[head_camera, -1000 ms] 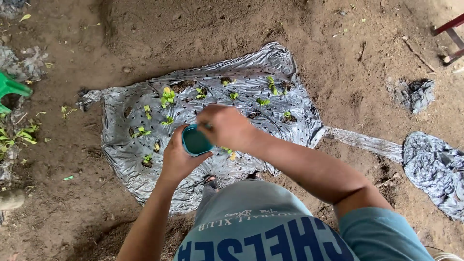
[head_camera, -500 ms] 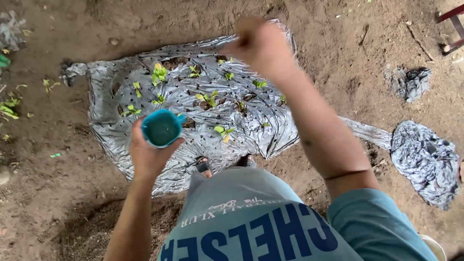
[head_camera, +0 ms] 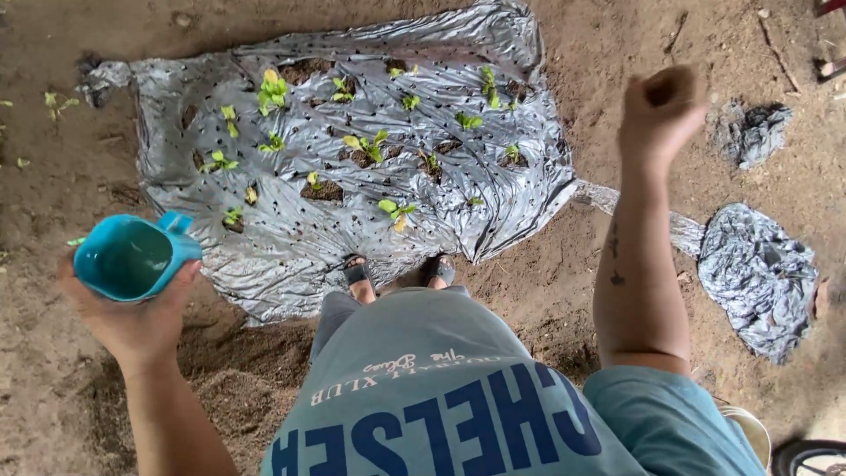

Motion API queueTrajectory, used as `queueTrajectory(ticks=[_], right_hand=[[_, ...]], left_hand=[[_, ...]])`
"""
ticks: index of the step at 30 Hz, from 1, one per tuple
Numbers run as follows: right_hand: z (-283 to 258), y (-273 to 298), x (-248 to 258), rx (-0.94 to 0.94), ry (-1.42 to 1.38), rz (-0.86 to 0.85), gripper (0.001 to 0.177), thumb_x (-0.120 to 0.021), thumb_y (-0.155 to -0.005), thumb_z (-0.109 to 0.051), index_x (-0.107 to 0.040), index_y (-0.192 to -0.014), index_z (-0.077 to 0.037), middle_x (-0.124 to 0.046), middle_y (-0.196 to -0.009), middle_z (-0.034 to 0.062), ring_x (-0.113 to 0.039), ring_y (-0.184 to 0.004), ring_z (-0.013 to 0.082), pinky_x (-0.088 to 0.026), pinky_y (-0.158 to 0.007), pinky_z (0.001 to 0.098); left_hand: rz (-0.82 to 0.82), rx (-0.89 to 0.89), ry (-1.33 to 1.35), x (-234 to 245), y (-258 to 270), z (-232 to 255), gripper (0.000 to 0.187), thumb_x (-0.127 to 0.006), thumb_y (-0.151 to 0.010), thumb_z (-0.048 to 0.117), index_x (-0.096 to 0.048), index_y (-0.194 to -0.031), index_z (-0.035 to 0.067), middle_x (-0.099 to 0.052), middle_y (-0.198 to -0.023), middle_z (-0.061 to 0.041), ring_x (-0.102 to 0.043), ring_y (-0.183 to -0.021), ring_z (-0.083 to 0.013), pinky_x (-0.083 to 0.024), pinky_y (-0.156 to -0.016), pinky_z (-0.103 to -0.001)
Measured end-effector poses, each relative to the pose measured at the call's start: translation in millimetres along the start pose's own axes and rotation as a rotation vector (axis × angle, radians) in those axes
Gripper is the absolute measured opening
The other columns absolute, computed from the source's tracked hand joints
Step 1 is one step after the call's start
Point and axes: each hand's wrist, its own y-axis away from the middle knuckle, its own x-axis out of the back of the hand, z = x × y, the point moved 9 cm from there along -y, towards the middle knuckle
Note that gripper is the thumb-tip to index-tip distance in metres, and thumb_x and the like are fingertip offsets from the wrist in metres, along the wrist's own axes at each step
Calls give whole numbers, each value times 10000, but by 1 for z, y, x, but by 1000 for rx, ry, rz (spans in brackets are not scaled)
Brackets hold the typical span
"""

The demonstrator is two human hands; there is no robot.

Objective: The person plants small green seedlings into holes in a black plastic sheet laid over soil. They use a blue cup to scoop soil and cover the base of each seedling, moving along the rows to complete the planting.

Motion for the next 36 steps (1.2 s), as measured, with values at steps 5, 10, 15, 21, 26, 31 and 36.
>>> queueTrajectory(ticks=[5, 10, 15, 21, 26, 31, 36], right_hand=[[-55, 81, -78, -293, 232, -982, 653, -783, -888, -175, -468, -1454, -84, -473, -1448, 145, -478, -1284, 299, -416, -1083, 398], [-83, 76, -100, 140, -55, -405, 141, -732, -872, 60, -674, -888, -68, -666, -741, 28, -568, -595, 101, -510, -508, 233], [-194, 194, -183, 158, 122, -1497, 711, -769, -860, -172, -459, -1498, -229, -144, -1703, 143, -303, -1492, 399, -296, -1188, 497], [-350, 200, -193, 780, -489, -999, 208, -645, -842, 98, -691, -955, -71, -725, -901, 89, -705, -782, 215, -588, -693, 350], [-430, 211, -180, 779, -565, -1097, 231, -769, -796, -27, -701, -1005, -98, -675, -1022, 99, -727, -922, 322, -603, -734, 409], [-519, 227, -123, 894, -921, -1062, 153, -783, -822, 41, -712, -924, -49, -697, -875, 135, -734, -765, 312, -613, -596, 338], [-504, 317, -152, 1295, -430, -1248, 67, -674, -831, -50, -734, -802, -51, -691, -759, 138, -709, -684, 351, -598, -606, 459]], left_hand=[[81, -10, -108, 20, 7, -3, 1042, -1055, -754, 117, -333, -1503, 55, -552, -1412, -321, -602, -1192, -532, -533, -834, -596], [137, -41, -8, 32, 12, -3, 986, -1021, -750, 62, -365, -1484, 6, -551, -1422, -306, -590, -1244, -471, -512, -967, -543], [168, 60, -63, 40, 19, -9, 998, -1049, -693, 196, -397, -1440, 81, -609, -1322, -229, -618, -1141, -397, -497, -948, -484], [198, 47, -53, 41, 31, -23, 979, -1030, -700, 261, -388, -1429, 139, -581, -1345, -231, -624, -1149, -442, -505, -891, -516], [192, 5, 151, 23, 38, -17, 1043, -1042, -588, 15, -436, -1434, 71, -586, -1251, -302, -596, -1183, -569, -392, -1021, -687], [111, 75, 135, -8, 38, -5, 1064, -1067, -575, 173, -463, -1443, 63, -620, -1225, -317, -604, -1133, -616, -465, -943, -704], [-50, 271, 118, -54, 38, -16, 1019, -986, -554, 282, -466, -1428, 226, -646, -1245, -177, -638, -1159, -498, -506, -956, -623]])
